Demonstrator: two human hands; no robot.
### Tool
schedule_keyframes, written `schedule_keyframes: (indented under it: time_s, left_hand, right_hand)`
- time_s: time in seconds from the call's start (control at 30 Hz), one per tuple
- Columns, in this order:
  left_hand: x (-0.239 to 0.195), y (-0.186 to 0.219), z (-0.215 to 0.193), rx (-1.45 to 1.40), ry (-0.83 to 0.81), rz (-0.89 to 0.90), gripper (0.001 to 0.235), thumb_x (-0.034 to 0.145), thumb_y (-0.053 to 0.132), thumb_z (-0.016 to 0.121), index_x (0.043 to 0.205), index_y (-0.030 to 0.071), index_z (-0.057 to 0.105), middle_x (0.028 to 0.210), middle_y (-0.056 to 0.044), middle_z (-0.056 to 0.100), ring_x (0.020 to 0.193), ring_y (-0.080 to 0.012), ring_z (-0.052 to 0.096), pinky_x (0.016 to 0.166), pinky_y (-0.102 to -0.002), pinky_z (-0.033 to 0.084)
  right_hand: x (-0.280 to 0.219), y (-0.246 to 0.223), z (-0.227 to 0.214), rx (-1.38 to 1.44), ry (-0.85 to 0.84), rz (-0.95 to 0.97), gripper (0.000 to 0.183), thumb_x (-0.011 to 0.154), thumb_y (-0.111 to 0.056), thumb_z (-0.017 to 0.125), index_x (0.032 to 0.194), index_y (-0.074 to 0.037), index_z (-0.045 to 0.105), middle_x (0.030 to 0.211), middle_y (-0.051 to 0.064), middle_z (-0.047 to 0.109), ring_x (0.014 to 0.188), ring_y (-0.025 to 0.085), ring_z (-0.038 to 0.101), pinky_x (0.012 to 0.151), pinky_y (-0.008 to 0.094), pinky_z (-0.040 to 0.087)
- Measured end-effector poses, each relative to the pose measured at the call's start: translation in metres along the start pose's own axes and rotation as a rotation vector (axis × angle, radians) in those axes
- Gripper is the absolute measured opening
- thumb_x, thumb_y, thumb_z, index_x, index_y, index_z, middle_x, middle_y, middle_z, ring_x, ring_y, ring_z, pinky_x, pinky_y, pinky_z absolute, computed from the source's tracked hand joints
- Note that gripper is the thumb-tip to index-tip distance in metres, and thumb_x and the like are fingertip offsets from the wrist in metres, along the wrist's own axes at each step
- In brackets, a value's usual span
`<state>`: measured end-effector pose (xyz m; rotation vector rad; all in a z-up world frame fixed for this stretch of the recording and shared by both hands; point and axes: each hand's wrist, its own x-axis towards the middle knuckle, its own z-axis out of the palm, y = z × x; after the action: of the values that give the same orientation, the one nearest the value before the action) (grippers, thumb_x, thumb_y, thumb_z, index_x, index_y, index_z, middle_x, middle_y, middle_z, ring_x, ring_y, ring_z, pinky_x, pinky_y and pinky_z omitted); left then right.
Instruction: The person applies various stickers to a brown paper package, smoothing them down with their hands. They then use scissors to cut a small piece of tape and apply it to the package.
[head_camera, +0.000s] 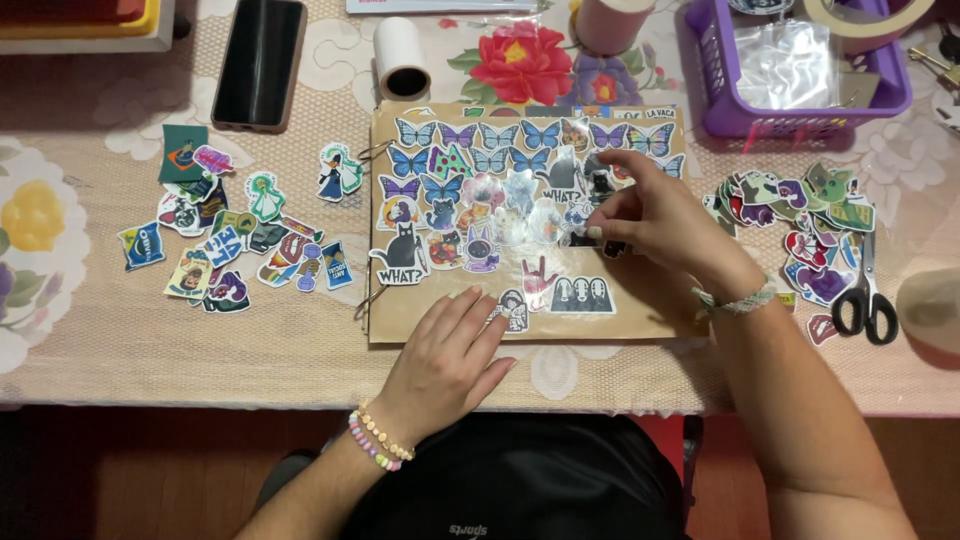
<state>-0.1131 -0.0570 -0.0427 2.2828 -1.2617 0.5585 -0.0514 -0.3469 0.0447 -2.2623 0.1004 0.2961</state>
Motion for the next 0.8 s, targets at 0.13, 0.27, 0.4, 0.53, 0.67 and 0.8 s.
schedule_keyframes:
  time_s: [0.13, 0.27, 0.4, 0.53, 0.67, 0.8]
  left_hand:
    - [-0.001, 0.000, 0.001, 0.003, -0.006, -0.007, 0.042, 0.097, 0.036, 0.062, 0.123, 0.003, 0.060, 0.126, -0.019, 0.058, 0.126, -0.0402, 0.056, 0.104, -0.050, 0.045]
    - [0.000, 0.001, 0.001, 0.008, -0.008, -0.008, 0.041, 0.097, 0.035, 0.062, 0.123, 0.003, 0.060, 0.127, -0.019, 0.058, 0.126, -0.0400, 0.055, 0.105, -0.050, 0.044]
    - [0.000, 0.001, 0.000, 0.007, -0.008, -0.009, 0.041, 0.097, 0.035, 0.062, 0.123, 0.004, 0.060, 0.127, -0.019, 0.058, 0.127, -0.0399, 0.056, 0.105, -0.050, 0.044]
    - [0.000, 0.000, 0.000, 0.008, -0.007, -0.002, 0.041, 0.096, 0.034, 0.063, 0.124, 0.004, 0.061, 0.126, -0.019, 0.058, 0.125, -0.0399, 0.056, 0.104, -0.051, 0.045]
    - [-0.001, 0.000, 0.002, 0.021, -0.007, -0.003, 0.041, 0.096, 0.034, 0.063, 0.124, 0.004, 0.060, 0.127, -0.018, 0.058, 0.125, -0.0395, 0.056, 0.104, -0.051, 0.044]
    - [0.000, -0.001, 0.001, 0.022, -0.006, 0.005, 0.041, 0.097, 0.034, 0.062, 0.124, 0.004, 0.060, 0.126, -0.018, 0.058, 0.125, -0.0394, 0.056, 0.104, -0.050, 0.044]
  right_hand:
    - [0.001, 0.002, 0.003, -0.021, 0.020, 0.003, 0.081, 0.076, -0.006, 0.082, 0.148, -0.007, 0.044, 0.086, 0.011, 0.075, 0.079, 0.028, 0.072, 0.072, 0.039, 0.057]
    - [-0.001, -0.002, 0.005, -0.095, 0.034, 0.004, 0.082, 0.076, -0.011, 0.083, 0.147, -0.008, 0.043, 0.086, 0.009, 0.076, 0.083, 0.030, 0.073, 0.079, 0.044, 0.056]
    - [-0.006, -0.005, 0.008, -0.140, 0.048, -0.014, 0.078, 0.076, -0.011, 0.079, 0.145, -0.009, 0.043, 0.087, 0.007, 0.077, 0.088, 0.033, 0.073, 0.087, 0.048, 0.053]
    - [-0.008, 0.000, 0.016, -0.271, 0.112, -0.049, 0.077, 0.077, -0.015, 0.078, 0.145, -0.016, 0.042, 0.087, 0.001, 0.076, 0.089, 0.030, 0.072, 0.087, 0.049, 0.053]
    - [-0.008, 0.007, 0.019, -0.416, 0.167, -0.065, 0.082, 0.075, -0.016, 0.081, 0.146, -0.015, 0.040, 0.096, 0.004, 0.070, 0.094, 0.034, 0.069, 0.085, 0.055, 0.051]
    - [-0.002, -0.001, 0.019, -0.448, 0.121, -0.043, 0.087, 0.076, -0.013, 0.080, 0.151, -0.011, 0.034, 0.097, 0.006, 0.070, 0.097, 0.037, 0.067, 0.086, 0.059, 0.050]
